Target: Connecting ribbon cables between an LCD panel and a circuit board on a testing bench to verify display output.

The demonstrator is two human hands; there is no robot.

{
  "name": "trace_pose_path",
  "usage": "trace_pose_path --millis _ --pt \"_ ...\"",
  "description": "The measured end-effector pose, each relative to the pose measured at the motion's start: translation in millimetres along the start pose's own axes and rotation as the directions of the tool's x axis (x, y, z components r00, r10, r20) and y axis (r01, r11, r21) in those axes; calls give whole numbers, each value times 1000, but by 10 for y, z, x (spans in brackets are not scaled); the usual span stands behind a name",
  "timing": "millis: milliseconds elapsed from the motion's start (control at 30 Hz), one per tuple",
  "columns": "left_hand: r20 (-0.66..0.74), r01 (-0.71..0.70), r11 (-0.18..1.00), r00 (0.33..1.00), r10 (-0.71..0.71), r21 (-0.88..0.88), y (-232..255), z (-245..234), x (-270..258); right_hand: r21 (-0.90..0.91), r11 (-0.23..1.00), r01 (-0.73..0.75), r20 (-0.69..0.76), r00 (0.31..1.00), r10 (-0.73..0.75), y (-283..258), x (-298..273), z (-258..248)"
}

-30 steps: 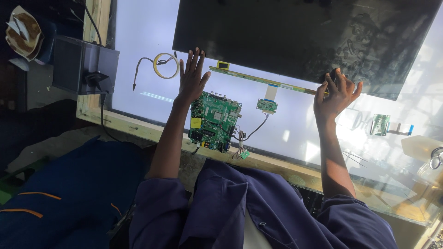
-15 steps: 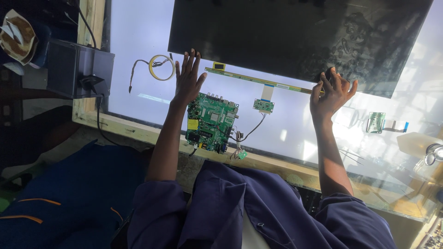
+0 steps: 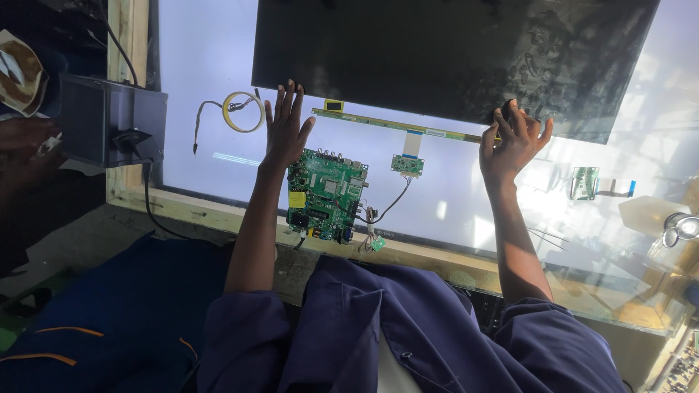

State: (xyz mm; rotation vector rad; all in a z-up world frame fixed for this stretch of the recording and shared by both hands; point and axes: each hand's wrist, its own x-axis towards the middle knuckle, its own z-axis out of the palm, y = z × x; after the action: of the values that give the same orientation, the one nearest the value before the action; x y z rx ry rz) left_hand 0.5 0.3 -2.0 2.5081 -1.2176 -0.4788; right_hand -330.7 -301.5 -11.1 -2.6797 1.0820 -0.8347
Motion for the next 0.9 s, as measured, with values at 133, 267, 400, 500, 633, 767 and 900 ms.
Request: trace_pose_path --millis 133,267,400,500,633,767,900 --pt "4 -2 1000 1000 2 -3 -2 4 -3 -3 1000 4 -9 1000 -4 37 -31 29" --pt "-4 -4 1000 1000 4 -9 -9 9 4 15 1000 2 -6 1000 -2 44 -26 35" --pt "-9 -8 1000 1000 8 -28 -16 16 -8 11 1000 19 -9 1000 -19 1 -19 -14" --pt "-74 -65 997 995 69 51 -111 96 5 44 997 57 -83 995 -53 -113 56 -120" --pt "-83 -50 997 995 54 56 33 81 32 91 995 33 -35 999 -30 -270 183 -290" --pt "-381 -111 976 908 175 185 665 33 93 164 986 41 199 977 -74 -491 257 -254" --pt "-363 -340 940 871 332 45 1238 475 248 44 993 108 482 869 -116 -588 310 84"
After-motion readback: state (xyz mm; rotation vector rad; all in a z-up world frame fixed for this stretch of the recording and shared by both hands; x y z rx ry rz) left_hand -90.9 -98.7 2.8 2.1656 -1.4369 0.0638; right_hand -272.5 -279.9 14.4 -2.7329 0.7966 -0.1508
